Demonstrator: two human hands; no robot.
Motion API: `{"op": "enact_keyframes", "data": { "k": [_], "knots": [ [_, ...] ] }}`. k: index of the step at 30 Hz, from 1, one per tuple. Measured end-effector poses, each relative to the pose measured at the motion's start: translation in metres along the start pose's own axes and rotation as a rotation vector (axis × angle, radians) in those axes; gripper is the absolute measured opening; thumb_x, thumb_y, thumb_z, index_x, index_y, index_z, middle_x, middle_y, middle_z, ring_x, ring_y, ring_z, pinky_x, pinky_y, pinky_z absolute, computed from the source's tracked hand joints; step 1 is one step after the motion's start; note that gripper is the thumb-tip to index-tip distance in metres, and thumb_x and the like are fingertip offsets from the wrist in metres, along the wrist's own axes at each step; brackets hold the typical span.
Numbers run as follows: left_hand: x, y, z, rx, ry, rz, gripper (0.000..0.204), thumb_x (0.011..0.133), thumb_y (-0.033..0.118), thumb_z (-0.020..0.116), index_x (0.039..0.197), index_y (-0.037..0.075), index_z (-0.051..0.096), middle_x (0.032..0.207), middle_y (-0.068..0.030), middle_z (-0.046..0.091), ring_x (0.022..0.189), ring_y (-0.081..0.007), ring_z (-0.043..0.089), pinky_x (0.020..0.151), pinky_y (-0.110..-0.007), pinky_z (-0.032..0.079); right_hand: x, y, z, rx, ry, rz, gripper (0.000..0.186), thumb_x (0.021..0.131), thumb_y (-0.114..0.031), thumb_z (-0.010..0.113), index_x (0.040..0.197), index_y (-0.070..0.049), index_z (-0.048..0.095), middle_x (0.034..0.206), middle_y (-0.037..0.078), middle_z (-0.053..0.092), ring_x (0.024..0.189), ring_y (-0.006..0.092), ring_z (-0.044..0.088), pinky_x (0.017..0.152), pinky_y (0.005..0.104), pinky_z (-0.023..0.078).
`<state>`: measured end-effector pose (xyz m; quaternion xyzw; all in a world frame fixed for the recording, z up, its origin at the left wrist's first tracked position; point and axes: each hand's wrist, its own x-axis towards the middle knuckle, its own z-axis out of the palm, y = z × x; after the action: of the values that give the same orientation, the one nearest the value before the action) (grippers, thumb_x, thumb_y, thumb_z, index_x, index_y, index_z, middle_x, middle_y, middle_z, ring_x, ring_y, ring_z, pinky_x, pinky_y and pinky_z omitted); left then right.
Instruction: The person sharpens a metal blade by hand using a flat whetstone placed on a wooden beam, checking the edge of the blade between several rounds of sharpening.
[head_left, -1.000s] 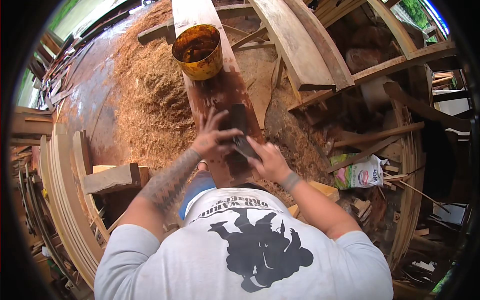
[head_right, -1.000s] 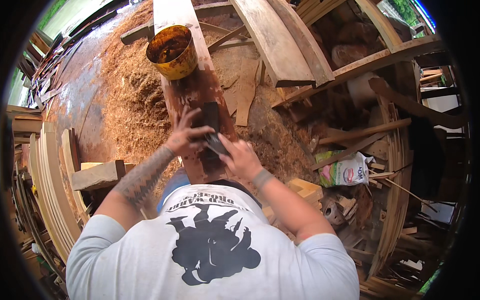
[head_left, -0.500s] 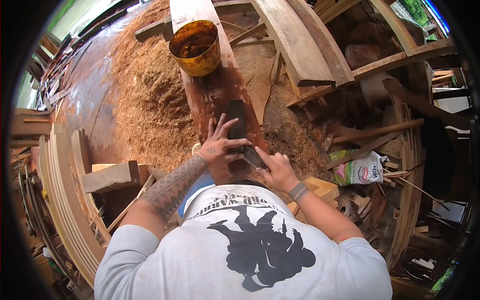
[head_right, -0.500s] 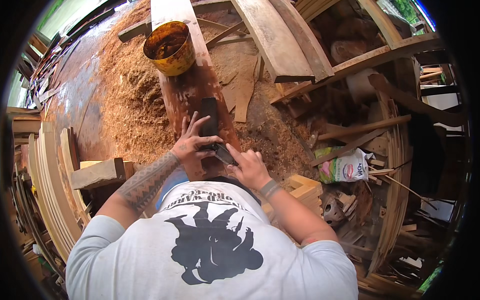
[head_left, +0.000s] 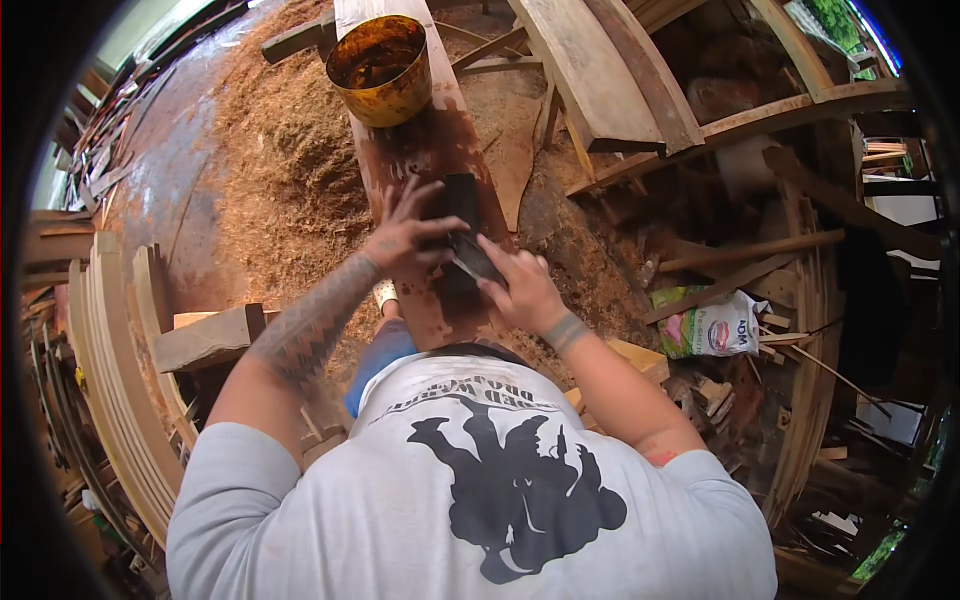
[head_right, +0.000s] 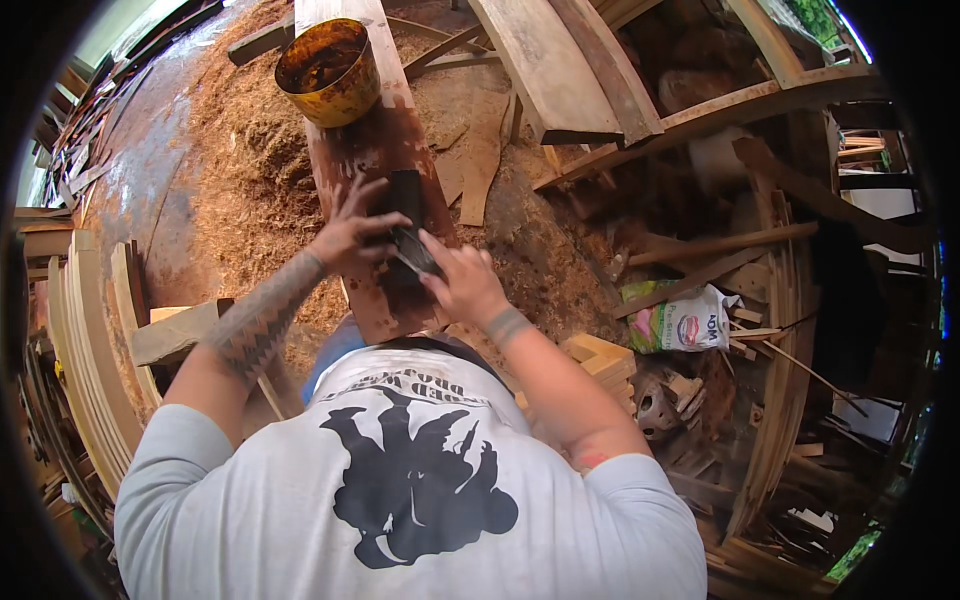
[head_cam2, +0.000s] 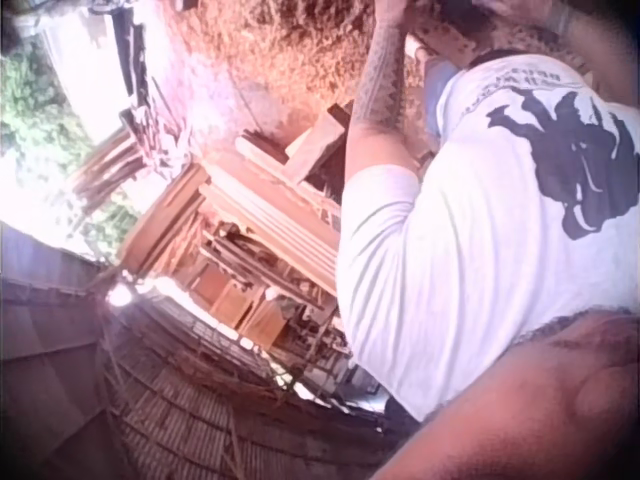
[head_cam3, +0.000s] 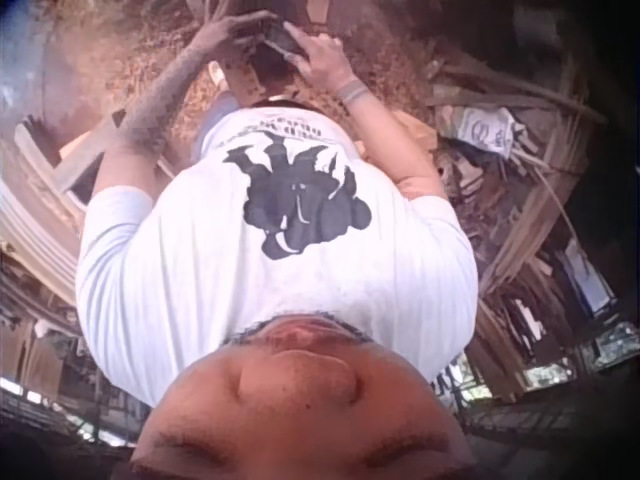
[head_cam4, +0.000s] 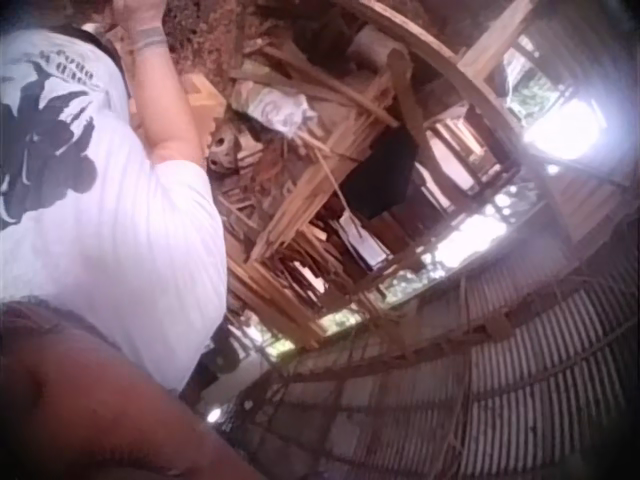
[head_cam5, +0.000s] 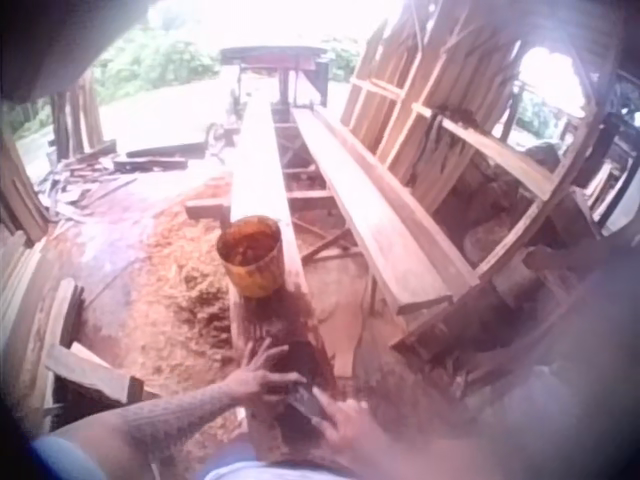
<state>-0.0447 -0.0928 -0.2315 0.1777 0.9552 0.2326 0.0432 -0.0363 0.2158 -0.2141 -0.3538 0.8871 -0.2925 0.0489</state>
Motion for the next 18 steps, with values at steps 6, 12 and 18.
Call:
{"op": "enact_keyframes", "data": {
  "k": [6, 12, 18],
  "knots": [
    [-0.017, 0.028, 0.014, -0.068, 0.023, 0.040, 0.055, 0.090, 0.057, 0.089, 0.143, 0.052, 0.075, 0.185, -0.0127, 0.027, 0.175, -0.0491, 0.006, 0.135, -0.077, -0.002, -0.041, -0.010, -0.018, -0.003, -0.135, 0.072, 0.079, 0.103, -0.035, 0.077, 0.174, -0.017, 0.048, 0.105, 0.008, 0.074, 0.098, 0.0333, 0.062, 0.091, 0.0471, 0.042],
    [0.028, -0.032, -0.031, 0.043, -0.023, -0.049, 0.058, 0.094, 0.054, 0.087, 0.149, 0.054, 0.070, 0.186, -0.0105, 0.025, 0.174, -0.0528, 0.003, 0.134, -0.080, 0.000, 0.047, 0.002, 0.011, -0.045, 0.045, -0.006, 0.078, 0.105, -0.035, 0.075, 0.175, -0.016, 0.045, 0.104, 0.009, 0.073, 0.101, 0.0342, 0.063, 0.095, 0.0515, 0.044],
    [0.000, -0.018, -0.001, -0.072, 0.031, 0.021, 0.059, 0.092, 0.053, 0.089, 0.148, 0.050, 0.072, 0.185, -0.0144, 0.026, 0.174, -0.0519, 0.004, 0.134, -0.080, -0.002, 0.017, -0.002, 0.000, -0.014, -0.011, -0.012, 0.078, 0.105, -0.035, 0.075, 0.175, -0.017, 0.045, 0.103, 0.009, 0.072, 0.100, 0.0338, 0.063, 0.096, 0.0516, 0.045]
  ]
}}
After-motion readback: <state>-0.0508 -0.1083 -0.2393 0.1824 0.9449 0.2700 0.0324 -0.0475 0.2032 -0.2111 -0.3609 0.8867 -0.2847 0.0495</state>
